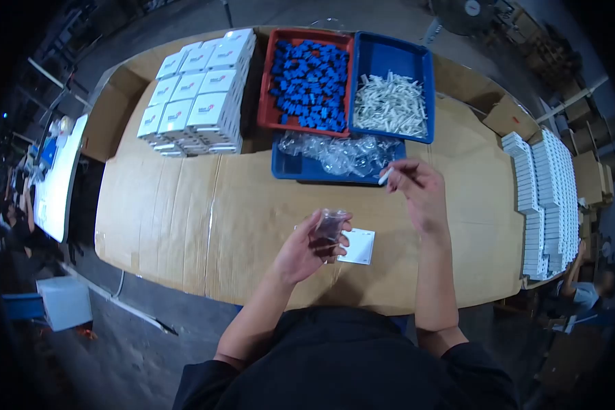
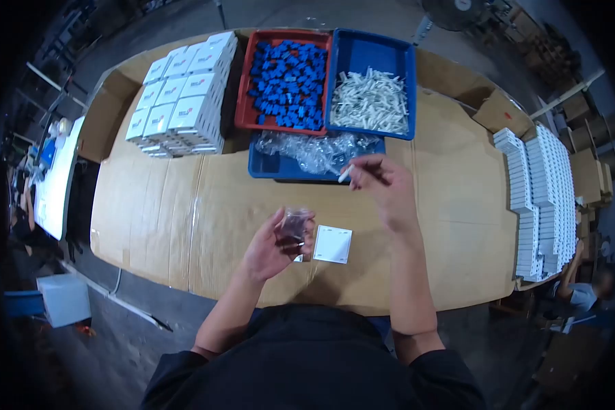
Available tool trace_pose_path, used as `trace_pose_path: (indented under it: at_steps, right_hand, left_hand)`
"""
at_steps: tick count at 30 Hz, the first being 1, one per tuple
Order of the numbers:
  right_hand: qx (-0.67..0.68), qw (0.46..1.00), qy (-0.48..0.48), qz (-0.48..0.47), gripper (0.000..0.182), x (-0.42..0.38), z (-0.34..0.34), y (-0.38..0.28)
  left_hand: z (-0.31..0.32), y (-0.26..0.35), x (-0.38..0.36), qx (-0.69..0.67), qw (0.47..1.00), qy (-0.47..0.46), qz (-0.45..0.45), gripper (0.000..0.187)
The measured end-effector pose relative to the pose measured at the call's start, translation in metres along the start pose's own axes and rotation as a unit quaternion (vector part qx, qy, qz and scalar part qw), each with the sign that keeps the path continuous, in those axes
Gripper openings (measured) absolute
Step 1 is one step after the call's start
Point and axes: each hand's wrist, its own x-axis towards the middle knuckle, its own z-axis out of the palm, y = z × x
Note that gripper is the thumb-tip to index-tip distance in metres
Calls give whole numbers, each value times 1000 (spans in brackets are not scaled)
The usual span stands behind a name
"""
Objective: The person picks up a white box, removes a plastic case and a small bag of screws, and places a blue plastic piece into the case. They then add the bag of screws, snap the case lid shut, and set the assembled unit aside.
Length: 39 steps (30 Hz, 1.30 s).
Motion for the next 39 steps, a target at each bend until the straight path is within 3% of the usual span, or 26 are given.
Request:
trace_pose_path:
  at_steps: [4, 9, 15, 19, 25, 28, 31, 37, 39]
  right_hand:
    - [-73, 995, -53, 46, 10, -22, 11, 14]
    - [-110, 985, -121, 53, 13, -21, 13, 24]
    - [-302, 909, -270, 97, 14, -2, 22, -4]
    - [-332, 868, -357, 92, 15, 12, 31, -9]
    - [-288, 857, -410, 120, 20, 22, 35, 10]
    - [-281, 850, -436, 88, 21, 20, 38, 12]
    - [-242, 854, -439, 138, 25, 17, 41, 11]
    - [-233, 865, -434, 94, 33, 13, 44, 16]
    - [-229, 855, -449, 124, 37, 14, 46, 15]
  left_hand:
    - [5, 0, 7, 69, 998, 6, 2, 58]
    - [2, -2, 9, 90, 996, -4, -3, 56]
    - [8, -6, 6, 107, 994, 8, -4, 51]
    - [2, -11, 8, 97, 995, 13, -5, 46]
    - [-5, -12, 2, 104, 994, 36, -2, 45]
    - [-11, -13, -3, 99, 995, 32, -11, 46]
    - [-15, -13, -5, 70, 997, 32, -11, 49]
    - [-13, -9, -5, 78, 996, 41, -2, 48]
    - [-12, -9, -5, 73, 996, 44, 2, 48]
